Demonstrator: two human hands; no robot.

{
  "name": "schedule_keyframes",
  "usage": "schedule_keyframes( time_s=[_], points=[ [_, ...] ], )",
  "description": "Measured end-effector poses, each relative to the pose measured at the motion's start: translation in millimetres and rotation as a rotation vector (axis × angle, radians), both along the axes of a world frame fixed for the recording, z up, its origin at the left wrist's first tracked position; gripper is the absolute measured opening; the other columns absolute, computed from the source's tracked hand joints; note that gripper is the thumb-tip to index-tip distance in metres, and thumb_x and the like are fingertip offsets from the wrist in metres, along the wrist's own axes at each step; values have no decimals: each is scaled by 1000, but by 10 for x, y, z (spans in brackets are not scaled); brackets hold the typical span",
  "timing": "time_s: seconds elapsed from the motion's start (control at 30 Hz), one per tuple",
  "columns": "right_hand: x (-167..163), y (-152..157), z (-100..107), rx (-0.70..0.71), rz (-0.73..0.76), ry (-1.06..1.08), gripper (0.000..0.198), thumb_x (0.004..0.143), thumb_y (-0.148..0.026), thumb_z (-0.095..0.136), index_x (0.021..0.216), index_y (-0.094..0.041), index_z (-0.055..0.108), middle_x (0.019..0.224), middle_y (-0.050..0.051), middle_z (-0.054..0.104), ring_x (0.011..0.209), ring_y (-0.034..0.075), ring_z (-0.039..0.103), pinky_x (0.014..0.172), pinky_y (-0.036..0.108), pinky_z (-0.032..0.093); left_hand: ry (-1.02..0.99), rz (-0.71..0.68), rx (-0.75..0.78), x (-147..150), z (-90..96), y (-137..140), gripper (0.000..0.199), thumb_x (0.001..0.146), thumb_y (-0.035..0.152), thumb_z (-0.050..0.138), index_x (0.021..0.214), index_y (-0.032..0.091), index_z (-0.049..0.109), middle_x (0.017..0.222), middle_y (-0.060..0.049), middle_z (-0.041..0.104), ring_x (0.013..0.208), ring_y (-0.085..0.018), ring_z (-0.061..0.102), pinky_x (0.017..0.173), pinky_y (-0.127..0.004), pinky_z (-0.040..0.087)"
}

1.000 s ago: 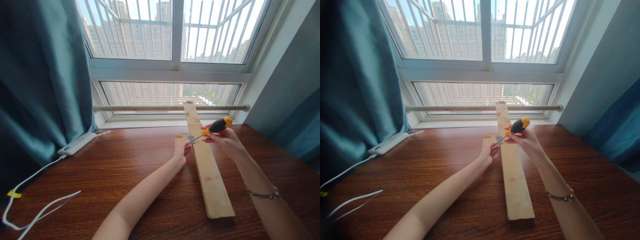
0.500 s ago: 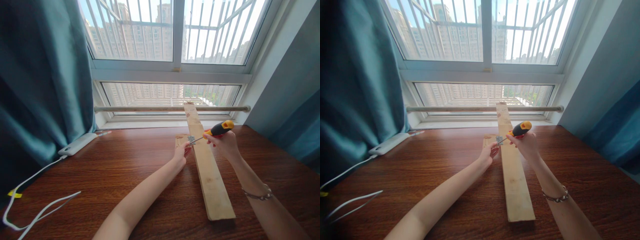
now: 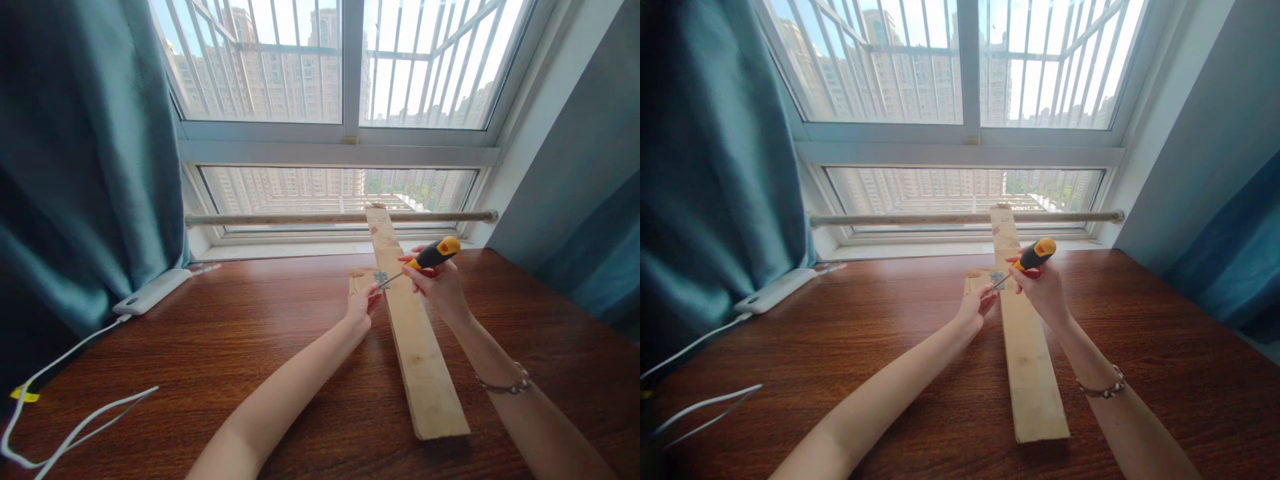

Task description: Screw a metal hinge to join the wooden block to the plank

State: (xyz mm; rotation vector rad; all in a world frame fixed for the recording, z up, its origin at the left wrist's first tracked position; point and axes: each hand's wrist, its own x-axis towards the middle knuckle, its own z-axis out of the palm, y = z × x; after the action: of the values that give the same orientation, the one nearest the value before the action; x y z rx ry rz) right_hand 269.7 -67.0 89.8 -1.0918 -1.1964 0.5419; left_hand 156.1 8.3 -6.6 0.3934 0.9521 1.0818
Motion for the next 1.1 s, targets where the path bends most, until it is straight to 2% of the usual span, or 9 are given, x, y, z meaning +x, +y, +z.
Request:
schedule_keyframes(
  time_s=[0.13,0.23,0.37,0.47,0.63,0.77,0.87,0.97,1.1],
  points=[
    [20,-8,9,-38,16,-65,24,69,-34,71,82,-15,63,71,4,67,39,9,51,33,20,34,-6,5,8,1,-13,7,9,70,10,68,70,12,60,68,-5,67,49,-8,59,56,-19,49],
    [9,-22,-19,-31,-109,-159,24,67,-36,72,78,-15,67,57,1,63,38,10,50,36,22,36,-9,13,4,2,-9,4,9,69,10,69,71,12,61,68,-5,67,50,-8,59,57,-20,50],
    [-27,-15,-82,14,-270,-192,24,64,-37,74,73,-16,67,59,2,64,39,11,51,40,24,41,-7,21,2,3,0,-4,10,68,10,70,73,11,62,66,-4,66,49,-9,59,57,-20,50],
    [-21,27,-101,17,-315,-143,26,64,-38,74,70,-15,65,57,2,64,38,10,49,38,23,40,-3,19,-1,0,5,-12,10,68,10,70,73,11,62,64,-4,66,49,-9,59,57,-20,50],
    [70,38,17,-65,-53,63,36,57,-35,79,80,-16,59,80,5,71,39,8,51,35,20,41,-2,23,-8,3,16,-25,10,69,11,70,74,12,62,65,-3,66,49,-8,59,56,-19,50],
    [125,-61,179,-179,139,176,46,52,-31,82,88,-17,58,91,6,71,54,14,65,51,25,56,-12,24,-16,12,15,-25,11,68,10,70,74,12,61,64,-3,65,48,-9,59,55,-20,49],
    [129,-102,224,-218,181,174,43,51,-31,83,85,-16,62,94,8,70,61,18,68,58,29,59,-11,24,-13,14,7,-21,13,67,10,71,73,12,61,65,-3,65,48,-8,59,53,-19,49],
    [128,-80,185,-201,84,64,40,51,-35,82,81,-14,64,88,9,71,55,18,67,48,28,56,-9,16,-6,13,-2,-15,11,68,12,70,73,12,60,66,-4,66,48,-8,59,51,-18,48],
    [139,-32,111,-175,-146,-160,33,56,-38,79,72,-12,66,66,8,70,51,19,64,45,27,52,-16,12,12,11,-18,-6,12,67,11,70,74,12,61,68,-4,66,49,-8,59,52,-18,49]
  ],
)
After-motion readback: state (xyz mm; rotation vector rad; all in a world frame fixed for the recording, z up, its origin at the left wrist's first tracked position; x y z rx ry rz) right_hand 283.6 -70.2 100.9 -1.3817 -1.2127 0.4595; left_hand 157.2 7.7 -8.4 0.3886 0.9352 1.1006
